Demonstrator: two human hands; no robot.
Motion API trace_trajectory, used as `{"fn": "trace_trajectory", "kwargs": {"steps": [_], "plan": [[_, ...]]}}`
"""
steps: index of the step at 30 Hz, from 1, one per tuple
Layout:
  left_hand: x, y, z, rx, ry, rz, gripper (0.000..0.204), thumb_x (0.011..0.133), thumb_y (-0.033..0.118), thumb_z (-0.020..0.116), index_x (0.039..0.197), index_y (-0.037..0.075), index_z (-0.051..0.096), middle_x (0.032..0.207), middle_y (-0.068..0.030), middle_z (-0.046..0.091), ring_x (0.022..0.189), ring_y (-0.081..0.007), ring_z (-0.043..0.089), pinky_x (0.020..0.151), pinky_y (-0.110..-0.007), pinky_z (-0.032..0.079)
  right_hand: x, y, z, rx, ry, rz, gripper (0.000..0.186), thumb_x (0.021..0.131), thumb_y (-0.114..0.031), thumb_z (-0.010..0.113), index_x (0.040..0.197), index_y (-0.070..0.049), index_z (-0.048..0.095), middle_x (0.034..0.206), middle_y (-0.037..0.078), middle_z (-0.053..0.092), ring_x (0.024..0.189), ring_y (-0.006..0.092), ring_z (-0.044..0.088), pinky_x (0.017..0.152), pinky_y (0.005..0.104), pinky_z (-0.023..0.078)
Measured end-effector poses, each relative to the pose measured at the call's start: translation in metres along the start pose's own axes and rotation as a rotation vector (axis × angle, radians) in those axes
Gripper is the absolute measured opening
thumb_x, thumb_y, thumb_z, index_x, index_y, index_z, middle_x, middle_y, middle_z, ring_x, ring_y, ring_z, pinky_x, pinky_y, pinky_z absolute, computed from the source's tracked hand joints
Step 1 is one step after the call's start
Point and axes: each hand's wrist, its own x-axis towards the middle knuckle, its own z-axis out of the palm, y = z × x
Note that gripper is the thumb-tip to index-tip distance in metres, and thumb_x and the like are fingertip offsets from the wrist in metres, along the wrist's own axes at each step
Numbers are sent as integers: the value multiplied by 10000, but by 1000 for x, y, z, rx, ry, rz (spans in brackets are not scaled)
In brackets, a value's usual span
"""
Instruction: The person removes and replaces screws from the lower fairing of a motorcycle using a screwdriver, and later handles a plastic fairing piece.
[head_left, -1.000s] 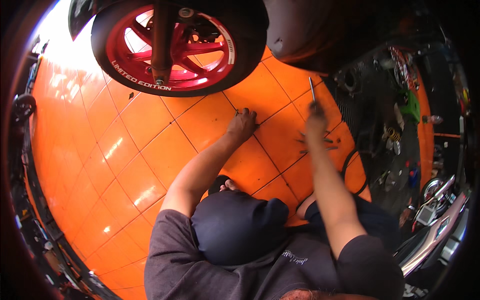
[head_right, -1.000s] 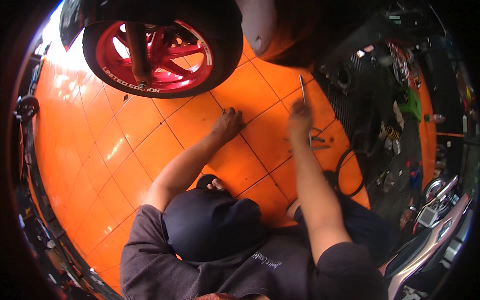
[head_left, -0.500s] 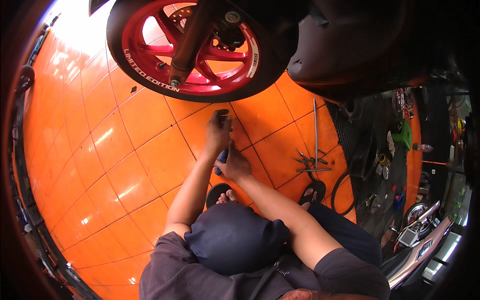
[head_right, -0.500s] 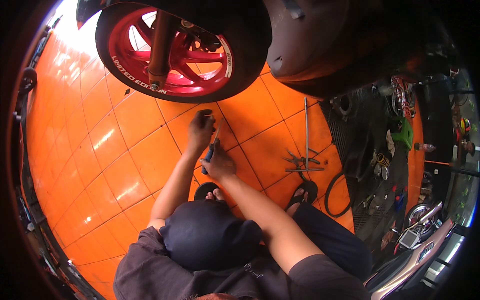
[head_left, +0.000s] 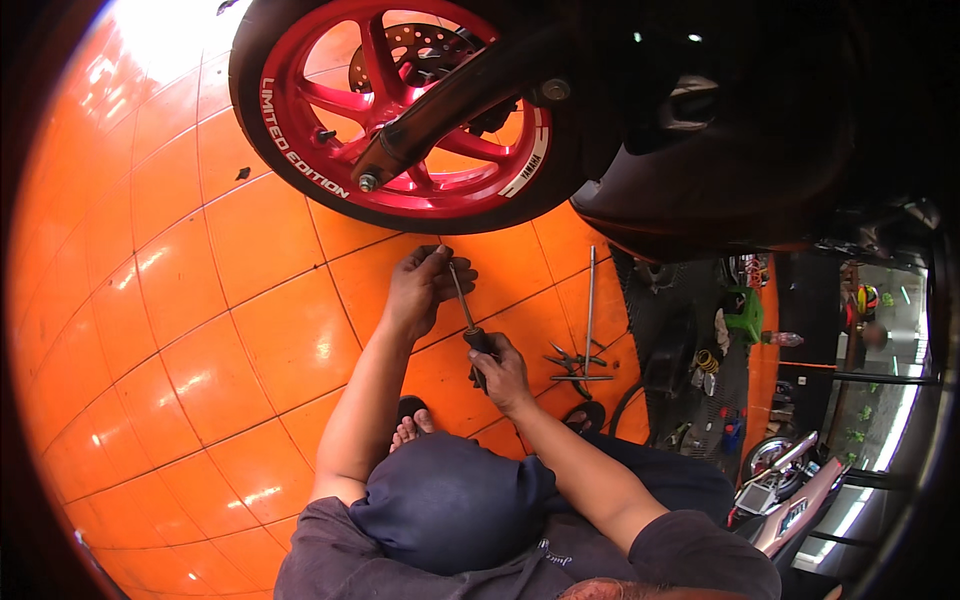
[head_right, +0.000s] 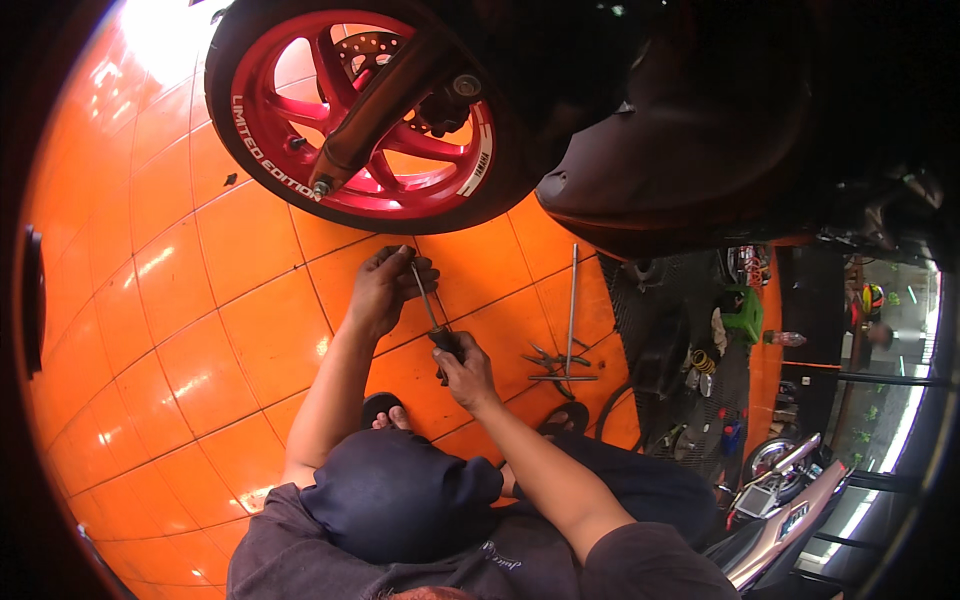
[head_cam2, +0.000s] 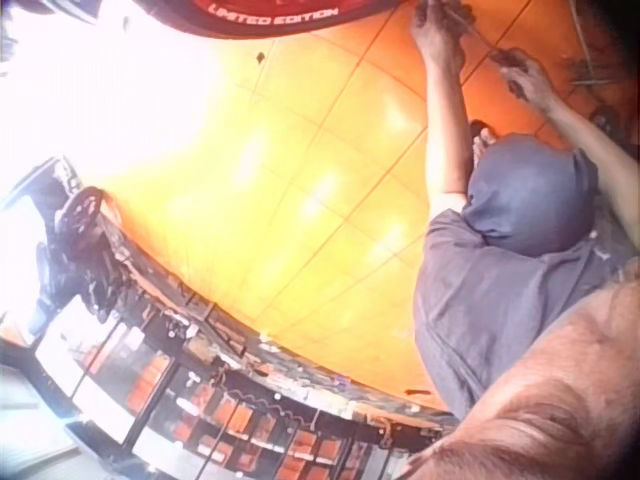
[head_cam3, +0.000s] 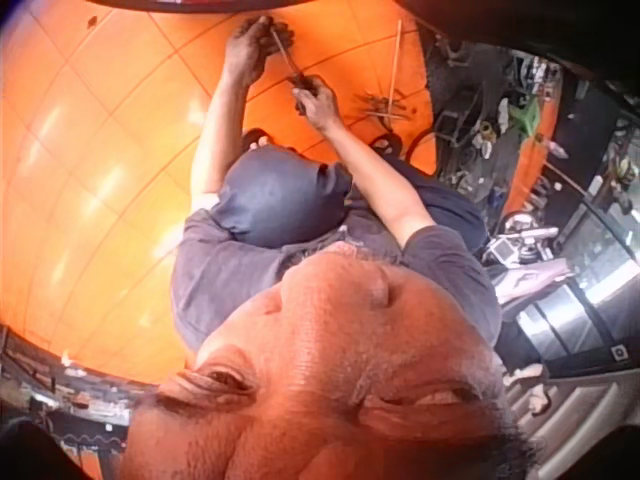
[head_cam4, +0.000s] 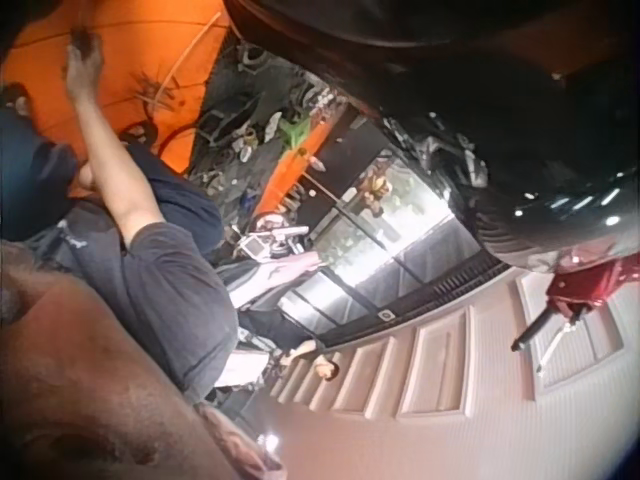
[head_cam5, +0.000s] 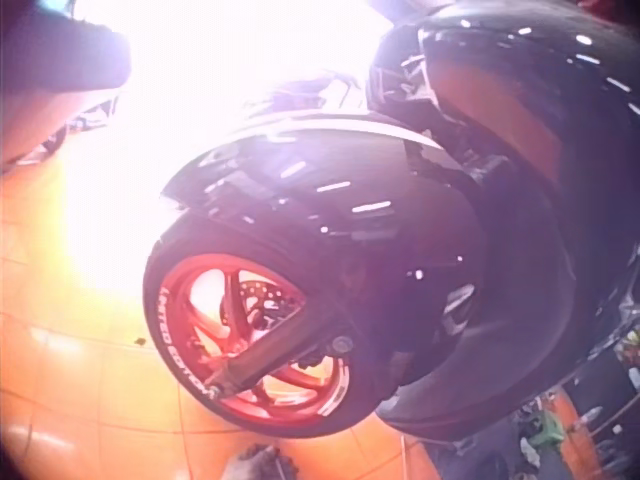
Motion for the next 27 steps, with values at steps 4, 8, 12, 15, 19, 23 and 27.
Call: {"fn": "trace_trajectory", "kwargs": {"steps": [4,8,12,15,19,23,27], "plan": [[3,0,1,19,-110,-32,262,934,187,583,1071,-22,503,973,-176,645,861,-296,682,775,-403,572,-6,-12,-10,199,-24,108,209,880,-169,621,1007,-12,567,732,32,564,583,120,566,497,263,463],[5,6,-8,59,-179,-113,276,930,196,591,1078,-22,506,977,-172,647,872,-290,680,789,-397,570,-11,-26,-19,384,-135,261,237,895,-188,593,1050,-11,570,782,63,583,585,147,589,474,275,476],[5,7,-9,59,-179,-142,298,927,212,604,1089,-20,509,963,-161,653,870,-275,681,779,-384,571,-12,-32,-28,645,-282,404,279,910,-214,568,1090,-1,562,819,82,594,593,158,609,466,273,485],[7,2,-11,66,-149,-130,306,928,225,608,1090,-17,514,951,-153,657,868,-260,681,766,-371,573,-12,-40,-30,526,-246,414,293,912,-212,564,1103,9,558,828,93,595,594,170,612,462,264,485],[10,-2,-9,43,-173,-143,289,932,228,604,1070,-13,525,943,-146,658,850,-246,683,751,-357,576,-14,-42,-36,363,-163,373,291,921,-211,557,1112,9,558,829,92,593,594,172,615,452,254,486],[6,2,-4,17,-179,-166,280,933,228,606,1042,-17,527,923,-146,656,815,-249,686,746,-357,578,-18,-41,-39,560,-241,420,297,926,-221,569,1119,5,558,825,81,594,593,153,620,445,254,489],[7,0,-1,77,-107,-156,285,935,227,605,1032,-27,520,909,-156,654,802,-252,686,727,-355,582,-16,-45,-35,457,-184,432,320,920,-231,592,1128,11,564,822,83,593,591,148,616,455,256,486]]}}
